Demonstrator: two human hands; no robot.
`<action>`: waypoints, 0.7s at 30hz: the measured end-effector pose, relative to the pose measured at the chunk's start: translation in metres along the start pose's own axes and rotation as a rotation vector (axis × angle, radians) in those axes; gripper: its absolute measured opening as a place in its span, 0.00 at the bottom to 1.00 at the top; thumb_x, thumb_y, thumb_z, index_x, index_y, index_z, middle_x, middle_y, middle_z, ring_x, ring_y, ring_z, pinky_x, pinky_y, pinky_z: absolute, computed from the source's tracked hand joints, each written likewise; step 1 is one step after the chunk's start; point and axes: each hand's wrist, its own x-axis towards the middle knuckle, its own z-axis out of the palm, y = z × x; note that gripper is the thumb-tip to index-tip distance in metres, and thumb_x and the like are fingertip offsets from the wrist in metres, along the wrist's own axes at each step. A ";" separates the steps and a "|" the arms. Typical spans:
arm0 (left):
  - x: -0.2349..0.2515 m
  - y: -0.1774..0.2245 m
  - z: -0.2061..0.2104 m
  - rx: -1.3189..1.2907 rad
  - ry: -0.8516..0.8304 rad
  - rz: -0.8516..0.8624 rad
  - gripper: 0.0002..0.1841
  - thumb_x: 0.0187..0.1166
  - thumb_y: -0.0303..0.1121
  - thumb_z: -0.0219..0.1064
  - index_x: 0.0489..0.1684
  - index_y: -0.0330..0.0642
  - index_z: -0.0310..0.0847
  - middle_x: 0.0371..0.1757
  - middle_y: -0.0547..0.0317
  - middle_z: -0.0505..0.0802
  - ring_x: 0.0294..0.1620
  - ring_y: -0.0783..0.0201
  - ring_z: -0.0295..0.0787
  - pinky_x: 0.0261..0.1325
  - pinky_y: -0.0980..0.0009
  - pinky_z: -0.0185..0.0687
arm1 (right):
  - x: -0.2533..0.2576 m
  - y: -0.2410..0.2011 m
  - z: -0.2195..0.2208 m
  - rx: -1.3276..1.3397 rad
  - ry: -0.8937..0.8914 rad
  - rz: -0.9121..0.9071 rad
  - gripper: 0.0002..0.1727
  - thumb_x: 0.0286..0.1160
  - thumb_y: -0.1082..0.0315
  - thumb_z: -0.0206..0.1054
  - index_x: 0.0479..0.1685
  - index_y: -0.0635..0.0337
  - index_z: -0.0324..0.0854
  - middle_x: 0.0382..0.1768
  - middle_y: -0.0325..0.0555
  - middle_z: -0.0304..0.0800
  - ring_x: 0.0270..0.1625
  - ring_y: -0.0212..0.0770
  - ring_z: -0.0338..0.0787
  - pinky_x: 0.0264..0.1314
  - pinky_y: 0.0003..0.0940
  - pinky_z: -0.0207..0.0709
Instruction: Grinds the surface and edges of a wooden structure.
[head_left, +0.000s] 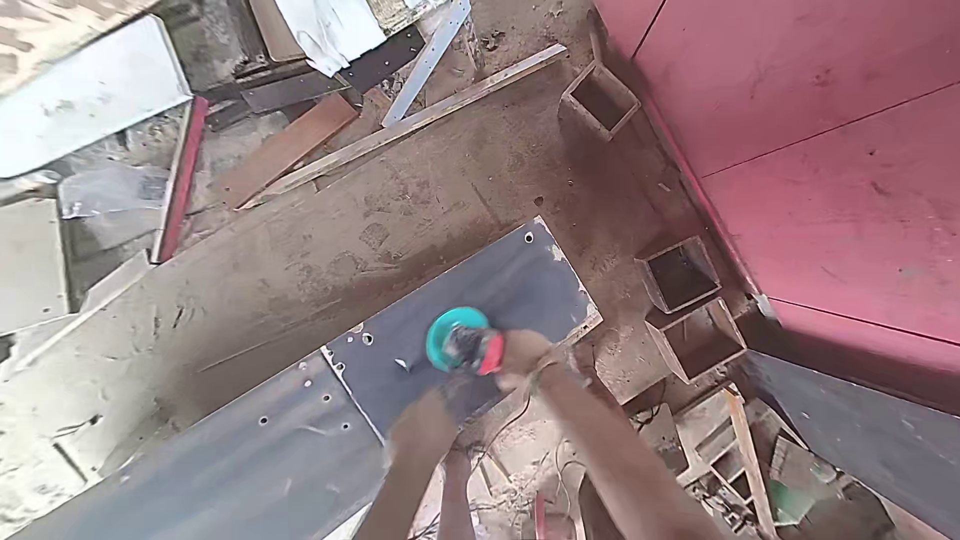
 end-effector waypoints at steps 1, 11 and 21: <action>0.000 0.034 -0.019 0.034 -0.017 0.026 0.24 0.77 0.47 0.66 0.69 0.46 0.82 0.60 0.43 0.93 0.60 0.40 0.92 0.56 0.35 0.86 | 0.001 0.024 -0.014 0.022 0.044 0.071 0.32 0.51 0.49 0.82 0.56 0.58 0.88 0.54 0.58 0.94 0.59 0.61 0.92 0.58 0.72 0.84; -0.012 0.185 -0.109 0.216 -0.028 0.132 0.21 0.68 0.38 0.73 0.60 0.41 0.83 0.60 0.44 0.93 0.62 0.44 0.92 0.52 0.43 0.89 | 0.033 0.143 -0.080 0.209 0.156 0.181 0.45 0.29 0.60 0.92 0.61 0.63 0.83 0.55 0.59 0.93 0.61 0.57 0.92 0.64 0.62 0.84; -0.036 0.074 -0.066 0.226 -0.142 -0.052 0.24 0.68 0.45 0.74 0.60 0.42 0.83 0.59 0.45 0.93 0.61 0.44 0.93 0.53 0.42 0.89 | 0.027 0.051 -0.005 0.105 -0.071 0.047 0.33 0.39 0.58 0.90 0.50 0.64 0.87 0.49 0.58 0.94 0.54 0.56 0.94 0.57 0.63 0.85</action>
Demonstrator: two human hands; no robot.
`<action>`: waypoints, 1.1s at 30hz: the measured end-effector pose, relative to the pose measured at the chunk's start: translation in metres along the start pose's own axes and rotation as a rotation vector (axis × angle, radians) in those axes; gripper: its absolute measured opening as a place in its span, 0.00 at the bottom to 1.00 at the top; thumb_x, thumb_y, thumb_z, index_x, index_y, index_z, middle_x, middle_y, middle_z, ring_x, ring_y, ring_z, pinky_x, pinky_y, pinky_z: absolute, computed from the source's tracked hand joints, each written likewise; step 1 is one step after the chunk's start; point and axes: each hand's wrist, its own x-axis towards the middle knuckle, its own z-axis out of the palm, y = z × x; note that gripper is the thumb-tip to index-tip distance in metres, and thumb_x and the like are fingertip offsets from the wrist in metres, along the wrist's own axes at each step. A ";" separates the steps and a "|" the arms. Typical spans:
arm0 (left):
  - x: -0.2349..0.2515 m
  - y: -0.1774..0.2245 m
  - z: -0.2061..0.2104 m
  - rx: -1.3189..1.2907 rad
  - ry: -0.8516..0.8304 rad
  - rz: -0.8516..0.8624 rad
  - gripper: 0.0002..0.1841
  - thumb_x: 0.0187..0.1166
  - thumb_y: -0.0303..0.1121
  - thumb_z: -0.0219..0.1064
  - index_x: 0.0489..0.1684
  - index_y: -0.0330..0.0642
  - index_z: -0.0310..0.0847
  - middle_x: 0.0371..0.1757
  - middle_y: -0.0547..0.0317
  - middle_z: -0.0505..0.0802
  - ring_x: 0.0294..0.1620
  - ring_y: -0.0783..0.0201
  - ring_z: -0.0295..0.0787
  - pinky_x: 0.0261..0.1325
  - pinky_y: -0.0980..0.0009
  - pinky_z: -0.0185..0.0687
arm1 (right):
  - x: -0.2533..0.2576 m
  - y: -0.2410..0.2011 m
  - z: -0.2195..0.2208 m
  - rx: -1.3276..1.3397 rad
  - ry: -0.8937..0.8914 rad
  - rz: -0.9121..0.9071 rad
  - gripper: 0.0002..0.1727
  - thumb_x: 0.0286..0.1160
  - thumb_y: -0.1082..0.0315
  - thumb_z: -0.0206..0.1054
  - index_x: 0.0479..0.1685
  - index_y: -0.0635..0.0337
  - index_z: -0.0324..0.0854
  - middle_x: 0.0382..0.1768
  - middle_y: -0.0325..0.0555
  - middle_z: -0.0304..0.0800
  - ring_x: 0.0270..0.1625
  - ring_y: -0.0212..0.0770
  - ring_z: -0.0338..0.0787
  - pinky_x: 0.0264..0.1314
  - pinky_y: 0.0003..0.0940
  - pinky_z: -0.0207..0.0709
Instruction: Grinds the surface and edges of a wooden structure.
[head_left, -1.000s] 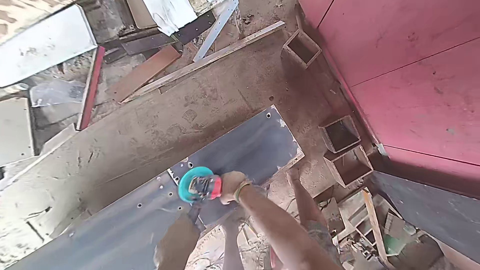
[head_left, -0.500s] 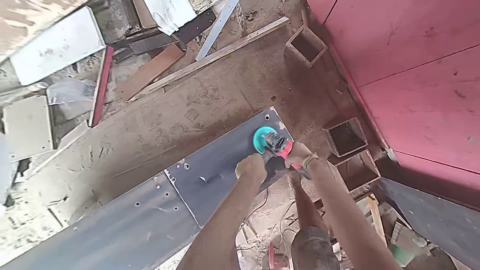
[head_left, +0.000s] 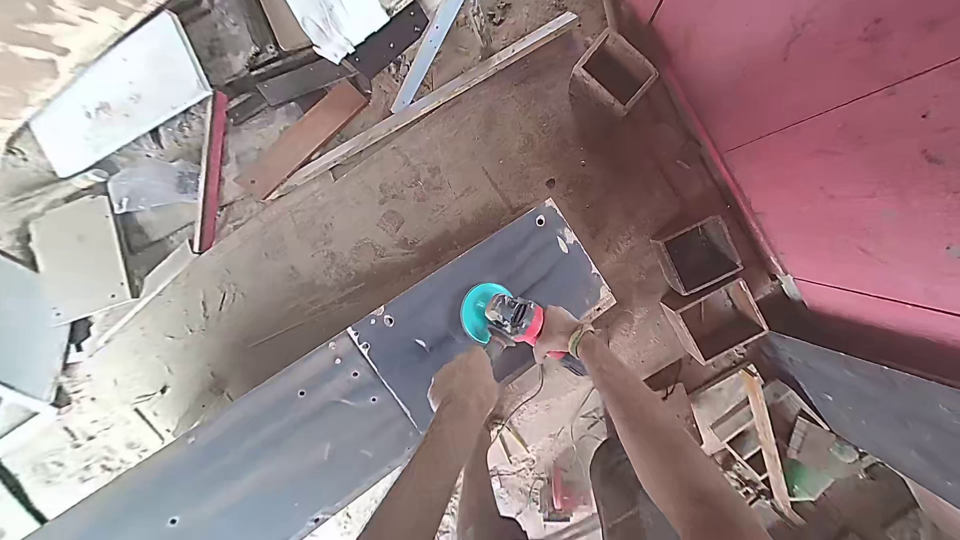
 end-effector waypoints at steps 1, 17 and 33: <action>0.000 -0.014 0.011 -0.019 -0.010 -0.011 0.24 0.69 0.46 0.74 0.60 0.42 0.83 0.59 0.45 0.93 0.61 0.44 0.93 0.54 0.42 0.88 | -0.001 -0.012 0.010 -0.028 -0.021 -0.016 0.33 0.41 0.58 0.89 0.51 0.64 0.87 0.50 0.58 0.94 0.56 0.57 0.94 0.58 0.64 0.85; 0.044 -0.092 0.134 -0.294 0.096 -0.053 0.28 0.77 0.47 0.71 0.71 0.39 0.80 0.63 0.37 0.92 0.64 0.38 0.90 0.62 0.34 0.83 | -0.037 -0.072 0.063 -0.134 -0.033 -0.120 0.37 0.60 0.50 0.82 0.68 0.64 0.80 0.61 0.64 0.90 0.63 0.65 0.91 0.59 0.71 0.84; -0.011 0.043 0.037 -0.045 -0.020 0.061 0.27 0.77 0.54 0.68 0.65 0.44 0.82 0.61 0.46 0.93 0.62 0.46 0.92 0.57 0.43 0.88 | -0.019 0.063 0.016 0.014 -0.015 0.021 0.31 0.57 0.52 0.84 0.58 0.62 0.86 0.52 0.60 0.94 0.55 0.59 0.94 0.61 0.66 0.84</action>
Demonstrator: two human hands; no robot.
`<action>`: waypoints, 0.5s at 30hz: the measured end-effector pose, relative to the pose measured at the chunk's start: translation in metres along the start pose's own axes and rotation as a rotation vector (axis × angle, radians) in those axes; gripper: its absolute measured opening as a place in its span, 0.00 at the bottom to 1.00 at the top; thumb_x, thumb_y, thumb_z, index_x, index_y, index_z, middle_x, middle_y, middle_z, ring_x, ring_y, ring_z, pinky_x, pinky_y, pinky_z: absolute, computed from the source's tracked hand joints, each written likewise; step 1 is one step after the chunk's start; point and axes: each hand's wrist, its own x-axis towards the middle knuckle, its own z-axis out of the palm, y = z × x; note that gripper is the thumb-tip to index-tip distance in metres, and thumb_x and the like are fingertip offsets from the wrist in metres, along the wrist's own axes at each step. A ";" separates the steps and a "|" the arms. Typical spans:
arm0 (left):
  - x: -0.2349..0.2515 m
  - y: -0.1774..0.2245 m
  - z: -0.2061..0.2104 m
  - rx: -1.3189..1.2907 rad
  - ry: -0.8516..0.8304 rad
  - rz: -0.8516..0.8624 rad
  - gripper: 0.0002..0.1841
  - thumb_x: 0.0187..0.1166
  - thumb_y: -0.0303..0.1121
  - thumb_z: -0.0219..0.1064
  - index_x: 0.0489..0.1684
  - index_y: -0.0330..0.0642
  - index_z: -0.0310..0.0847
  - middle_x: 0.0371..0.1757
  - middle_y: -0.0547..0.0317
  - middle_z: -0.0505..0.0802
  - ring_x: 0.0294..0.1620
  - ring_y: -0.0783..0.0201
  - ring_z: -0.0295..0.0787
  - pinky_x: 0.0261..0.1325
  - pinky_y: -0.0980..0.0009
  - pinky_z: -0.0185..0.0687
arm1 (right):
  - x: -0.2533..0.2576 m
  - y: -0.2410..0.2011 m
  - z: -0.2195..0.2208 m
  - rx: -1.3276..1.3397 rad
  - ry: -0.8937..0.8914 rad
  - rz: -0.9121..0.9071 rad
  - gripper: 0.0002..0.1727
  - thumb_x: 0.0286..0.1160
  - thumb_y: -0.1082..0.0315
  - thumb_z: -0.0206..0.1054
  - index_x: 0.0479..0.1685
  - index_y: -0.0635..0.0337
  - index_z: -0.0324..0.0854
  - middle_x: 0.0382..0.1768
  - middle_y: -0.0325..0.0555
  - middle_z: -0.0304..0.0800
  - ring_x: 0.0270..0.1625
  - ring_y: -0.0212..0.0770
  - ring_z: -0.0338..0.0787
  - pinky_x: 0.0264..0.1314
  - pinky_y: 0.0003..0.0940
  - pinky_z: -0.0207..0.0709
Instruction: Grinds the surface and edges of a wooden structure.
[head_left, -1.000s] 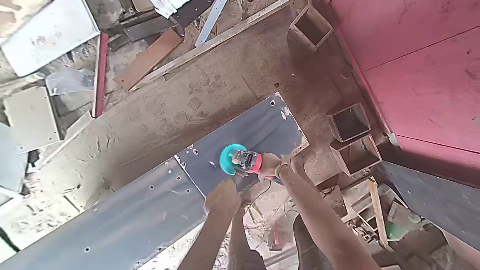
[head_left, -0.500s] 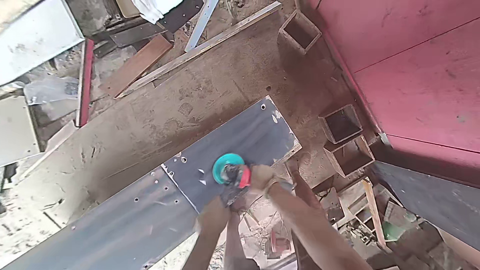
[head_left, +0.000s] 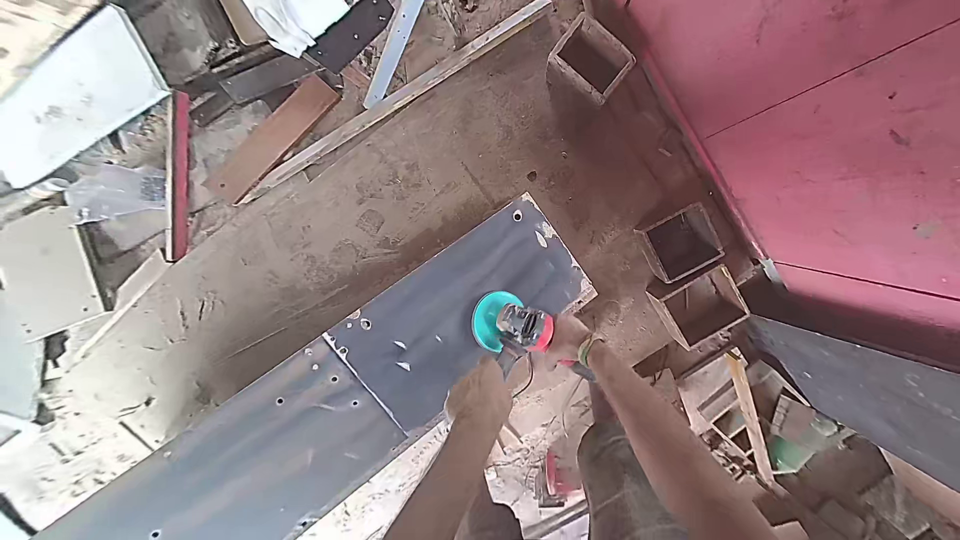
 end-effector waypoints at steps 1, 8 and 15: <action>0.000 -0.013 0.011 0.002 -0.001 -0.023 0.25 0.74 0.49 0.69 0.65 0.44 0.82 0.60 0.46 0.94 0.61 0.46 0.93 0.56 0.43 0.88 | 0.000 -0.011 0.011 -0.018 -0.012 -0.021 0.30 0.60 0.51 0.81 0.59 0.62 0.87 0.53 0.60 0.94 0.57 0.60 0.94 0.62 0.67 0.84; 0.002 -0.131 0.094 -0.131 -0.012 -0.177 0.27 0.70 0.45 0.71 0.66 0.41 0.80 0.57 0.41 0.94 0.57 0.41 0.94 0.52 0.39 0.88 | 0.004 -0.105 0.090 -0.131 -0.135 -0.182 0.31 0.58 0.53 0.83 0.60 0.60 0.87 0.56 0.60 0.93 0.61 0.63 0.92 0.61 0.72 0.83; 0.025 -0.212 0.152 -0.383 0.116 -0.288 0.25 0.75 0.43 0.71 0.67 0.39 0.81 0.56 0.38 0.94 0.60 0.38 0.92 0.58 0.34 0.84 | -0.002 -0.186 0.121 -0.221 -0.152 -0.261 0.34 0.62 0.51 0.81 0.65 0.65 0.82 0.61 0.64 0.90 0.64 0.64 0.91 0.60 0.71 0.84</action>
